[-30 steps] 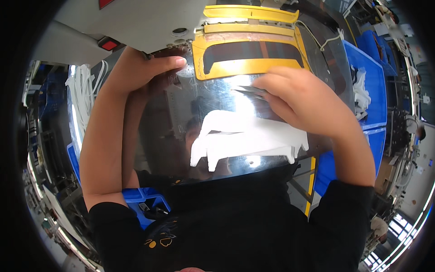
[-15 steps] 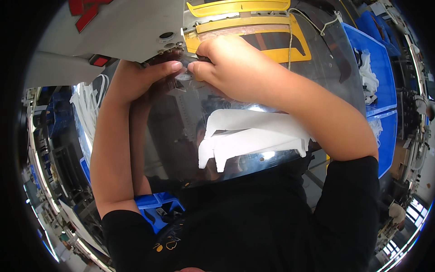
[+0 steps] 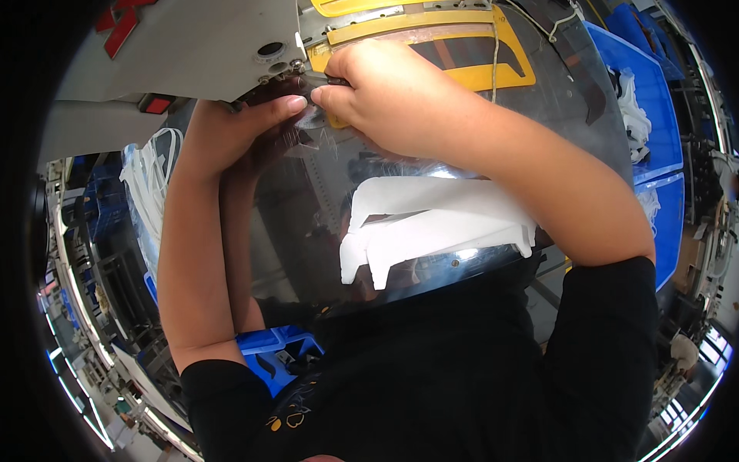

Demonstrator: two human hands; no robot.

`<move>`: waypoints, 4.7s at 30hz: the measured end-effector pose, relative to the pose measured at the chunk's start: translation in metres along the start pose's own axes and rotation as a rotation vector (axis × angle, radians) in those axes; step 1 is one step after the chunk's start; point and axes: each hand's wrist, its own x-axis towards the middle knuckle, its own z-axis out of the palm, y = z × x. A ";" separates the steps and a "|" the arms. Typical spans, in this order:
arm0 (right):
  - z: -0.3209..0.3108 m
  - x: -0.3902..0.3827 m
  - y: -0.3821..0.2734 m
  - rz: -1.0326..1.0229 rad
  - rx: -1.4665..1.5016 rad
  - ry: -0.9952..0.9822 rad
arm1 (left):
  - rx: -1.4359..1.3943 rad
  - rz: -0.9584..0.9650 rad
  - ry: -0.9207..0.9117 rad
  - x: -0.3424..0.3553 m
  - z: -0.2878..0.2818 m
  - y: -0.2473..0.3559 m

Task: Operating an industrial sewing machine to sew leather or textile components for goods.

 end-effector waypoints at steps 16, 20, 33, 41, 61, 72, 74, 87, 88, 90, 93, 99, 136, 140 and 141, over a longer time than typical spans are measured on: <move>-0.007 -0.004 -0.010 -0.002 -0.039 -0.091 | 0.011 0.038 0.078 -0.006 0.000 -0.004; -0.011 -0.013 -0.010 0.059 0.086 -0.159 | 0.264 -0.019 0.099 -0.034 -0.002 0.046; -0.035 -0.029 -0.023 -0.133 -0.097 -0.464 | 0.613 0.659 0.127 -0.053 0.031 0.032; -0.042 -0.033 -0.015 -0.243 -0.422 -0.397 | 0.613 0.653 0.084 -0.071 0.023 0.033; -0.025 0.002 0.026 0.063 0.830 -0.226 | 0.535 0.600 0.049 -0.072 0.035 0.046; -0.035 0.001 0.018 0.190 1.283 -0.294 | 0.538 0.396 0.247 -0.064 0.048 0.031; -0.038 -0.001 0.020 0.184 1.233 -0.337 | 0.540 0.394 0.253 -0.063 0.049 0.030; -0.010 -0.022 -0.007 -0.194 0.157 -0.145 | 0.543 0.397 0.256 -0.068 0.049 0.036; -0.010 -0.022 -0.008 -0.211 0.171 -0.171 | 0.596 0.429 0.230 -0.068 0.048 0.036; -0.008 -0.021 -0.008 -0.225 0.181 -0.198 | 0.579 0.432 0.242 -0.069 0.050 0.031; -0.003 -0.018 -0.004 -0.271 0.141 -0.129 | 0.506 0.445 0.306 -0.069 0.055 0.035; -0.004 -0.017 -0.001 -0.202 0.259 -0.108 | 0.454 0.494 0.409 -0.072 0.051 0.035; -0.020 0.016 -0.023 0.293 0.155 -0.112 | 0.765 0.696 0.344 -0.067 0.052 0.031; -0.016 0.025 -0.037 0.220 -0.076 -0.025 | 0.732 0.643 0.331 -0.070 0.049 0.028; -0.016 0.026 -0.040 0.257 -0.093 -0.054 | 0.732 0.634 0.310 -0.071 0.048 0.028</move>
